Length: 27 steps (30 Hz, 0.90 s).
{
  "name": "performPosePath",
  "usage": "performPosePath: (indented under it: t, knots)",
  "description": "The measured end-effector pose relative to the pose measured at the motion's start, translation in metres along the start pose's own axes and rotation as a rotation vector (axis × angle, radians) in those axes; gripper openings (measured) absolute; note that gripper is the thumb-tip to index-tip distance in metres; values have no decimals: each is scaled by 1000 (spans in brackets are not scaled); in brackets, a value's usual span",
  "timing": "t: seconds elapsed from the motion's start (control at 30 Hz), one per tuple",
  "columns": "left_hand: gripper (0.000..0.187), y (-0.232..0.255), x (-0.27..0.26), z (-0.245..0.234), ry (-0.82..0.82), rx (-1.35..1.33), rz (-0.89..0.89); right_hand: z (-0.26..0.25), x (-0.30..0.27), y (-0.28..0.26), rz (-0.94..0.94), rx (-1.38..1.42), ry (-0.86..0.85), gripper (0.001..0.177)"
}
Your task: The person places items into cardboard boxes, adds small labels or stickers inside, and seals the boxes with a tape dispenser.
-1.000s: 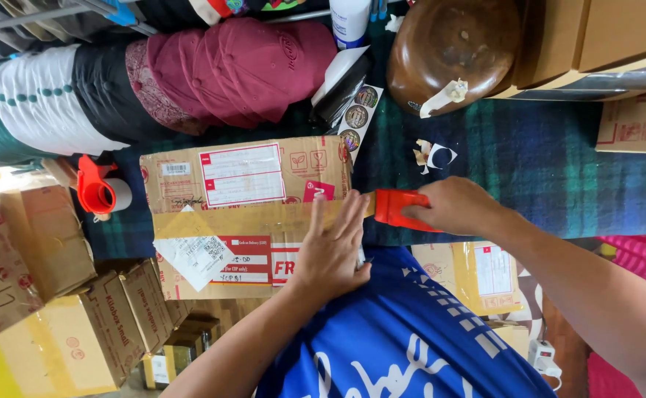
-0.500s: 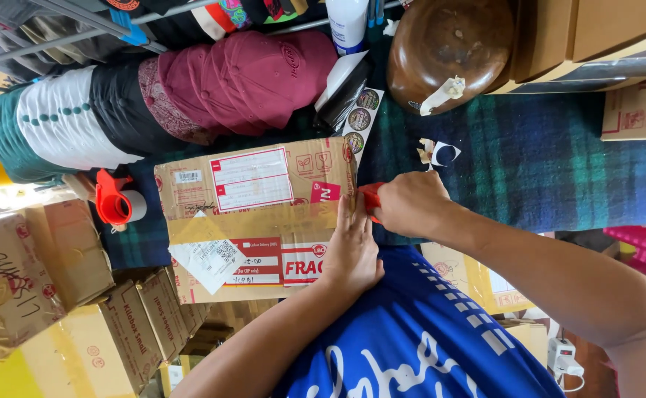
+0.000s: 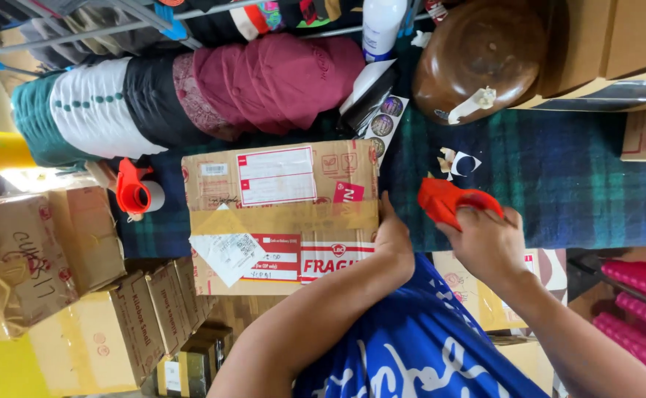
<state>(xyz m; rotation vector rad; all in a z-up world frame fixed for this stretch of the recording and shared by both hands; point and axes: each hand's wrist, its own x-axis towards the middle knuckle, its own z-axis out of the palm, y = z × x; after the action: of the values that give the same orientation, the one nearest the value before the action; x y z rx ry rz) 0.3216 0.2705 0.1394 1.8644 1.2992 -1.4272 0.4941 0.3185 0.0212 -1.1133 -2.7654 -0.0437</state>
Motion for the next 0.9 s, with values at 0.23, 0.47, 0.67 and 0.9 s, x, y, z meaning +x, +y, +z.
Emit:
performPosePath:
  t: [0.23, 0.47, 0.67, 0.9]
  knots:
    - [49, -22, 58, 23, 738, -342, 239, 28, -93, 5, 324, 395, 53, 44]
    - [73, -138, 41, 74, 914, -495, -12, -19, -100, -32, 767, 825, -7, 30]
    - [76, -150, 49, 69, 897, -582, -83, -137, -50, -105, 646, 1175, 286, 29]
    - [83, -148, 6, 74, 909, -722, 52, -109, -90, -150, 494, 1527, 344, 29]
